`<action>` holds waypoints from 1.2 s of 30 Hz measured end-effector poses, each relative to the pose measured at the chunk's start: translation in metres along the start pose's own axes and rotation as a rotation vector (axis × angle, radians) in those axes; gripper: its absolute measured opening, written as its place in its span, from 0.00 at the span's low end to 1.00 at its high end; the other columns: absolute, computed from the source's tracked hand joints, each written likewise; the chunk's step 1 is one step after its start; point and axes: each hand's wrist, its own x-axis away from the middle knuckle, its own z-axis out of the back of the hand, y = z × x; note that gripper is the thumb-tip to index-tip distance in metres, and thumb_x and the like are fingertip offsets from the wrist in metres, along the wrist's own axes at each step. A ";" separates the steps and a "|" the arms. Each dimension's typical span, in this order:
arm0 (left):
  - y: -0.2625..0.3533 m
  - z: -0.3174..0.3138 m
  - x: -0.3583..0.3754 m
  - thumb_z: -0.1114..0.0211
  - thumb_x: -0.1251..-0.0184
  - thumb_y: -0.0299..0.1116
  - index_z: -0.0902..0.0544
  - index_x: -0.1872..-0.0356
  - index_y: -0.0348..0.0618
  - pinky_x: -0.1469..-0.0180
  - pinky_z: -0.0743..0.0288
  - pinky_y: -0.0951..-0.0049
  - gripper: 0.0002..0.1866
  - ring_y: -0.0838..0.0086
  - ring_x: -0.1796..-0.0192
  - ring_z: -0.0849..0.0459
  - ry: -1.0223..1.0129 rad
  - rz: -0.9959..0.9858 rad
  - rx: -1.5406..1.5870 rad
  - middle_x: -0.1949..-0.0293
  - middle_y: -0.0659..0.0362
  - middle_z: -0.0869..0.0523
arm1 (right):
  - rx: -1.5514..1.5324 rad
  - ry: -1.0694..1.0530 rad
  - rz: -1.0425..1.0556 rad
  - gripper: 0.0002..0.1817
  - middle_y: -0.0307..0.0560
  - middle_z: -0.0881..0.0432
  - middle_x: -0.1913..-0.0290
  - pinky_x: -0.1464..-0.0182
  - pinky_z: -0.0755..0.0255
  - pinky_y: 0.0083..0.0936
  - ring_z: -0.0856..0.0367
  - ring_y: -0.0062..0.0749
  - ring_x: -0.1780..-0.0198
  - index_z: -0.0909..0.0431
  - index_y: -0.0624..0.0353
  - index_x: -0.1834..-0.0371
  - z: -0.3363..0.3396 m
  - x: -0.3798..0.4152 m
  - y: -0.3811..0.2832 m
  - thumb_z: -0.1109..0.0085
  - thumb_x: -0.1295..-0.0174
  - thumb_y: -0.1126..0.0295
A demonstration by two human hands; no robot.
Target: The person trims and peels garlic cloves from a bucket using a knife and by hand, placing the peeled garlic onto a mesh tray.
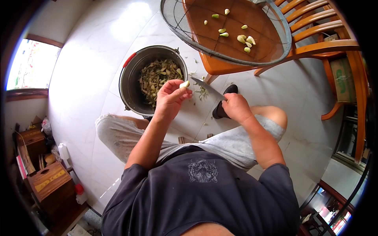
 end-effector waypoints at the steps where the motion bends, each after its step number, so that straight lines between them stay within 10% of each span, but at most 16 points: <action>1: 0.006 -0.008 -0.003 0.37 0.39 0.19 0.22 0.58 0.35 0.58 0.20 0.71 0.09 0.71 0.63 0.15 -0.036 -0.048 -0.101 0.64 0.54 0.16 | 0.010 0.006 0.036 0.12 0.58 0.18 0.61 0.51 0.27 0.41 0.20 0.52 0.55 0.19 0.61 0.64 -0.001 -0.001 0.000 0.51 0.44 0.70; 11: 0.054 -0.136 -0.086 0.32 0.40 0.35 0.18 0.59 0.38 0.63 0.26 0.77 0.13 0.79 0.68 0.20 -0.284 -0.639 -1.580 0.70 0.59 0.15 | -0.100 -0.021 0.265 0.11 0.59 0.18 0.64 0.52 0.27 0.42 0.20 0.54 0.58 0.19 0.62 0.66 -0.019 -0.008 -0.003 0.50 0.47 0.70; 14: 0.062 -0.129 -0.095 0.33 0.39 0.37 0.18 0.58 0.39 0.65 0.26 0.76 0.14 0.78 0.68 0.19 -0.229 -0.672 -1.380 0.70 0.58 0.15 | -0.085 -0.080 0.240 0.11 0.59 0.18 0.64 0.53 0.27 0.42 0.21 0.53 0.58 0.19 0.60 0.64 -0.013 -0.008 -0.007 0.49 0.47 0.70; 26: 0.073 0.187 -0.121 0.37 0.46 0.31 0.17 0.71 0.35 0.76 0.25 0.71 0.08 0.71 0.80 0.19 0.515 0.107 -1.319 0.80 0.55 0.18 | -0.063 -0.060 0.212 0.13 0.59 0.19 0.63 0.52 0.28 0.42 0.21 0.53 0.56 0.19 0.60 0.60 -0.009 -0.013 -0.017 0.47 0.44 0.66; 29: 0.052 0.182 -0.126 0.34 0.44 0.33 0.15 0.65 0.41 0.57 0.22 0.66 0.09 0.63 0.62 0.14 0.437 -0.044 -1.539 0.68 0.51 0.13 | -0.070 -0.059 0.220 0.14 0.59 0.19 0.62 0.52 0.28 0.41 0.21 0.52 0.56 0.19 0.60 0.57 -0.012 -0.015 -0.016 0.46 0.43 0.66; 36: 0.009 0.170 -0.173 0.38 0.46 0.31 0.17 0.65 0.42 0.50 0.25 0.58 0.08 0.53 0.53 0.20 0.176 -0.032 -1.958 0.60 0.47 0.18 | -0.100 -0.131 0.234 0.13 0.56 0.19 0.63 0.53 0.27 0.40 0.21 0.50 0.57 0.18 0.58 0.57 -0.012 -0.025 -0.027 0.45 0.43 0.66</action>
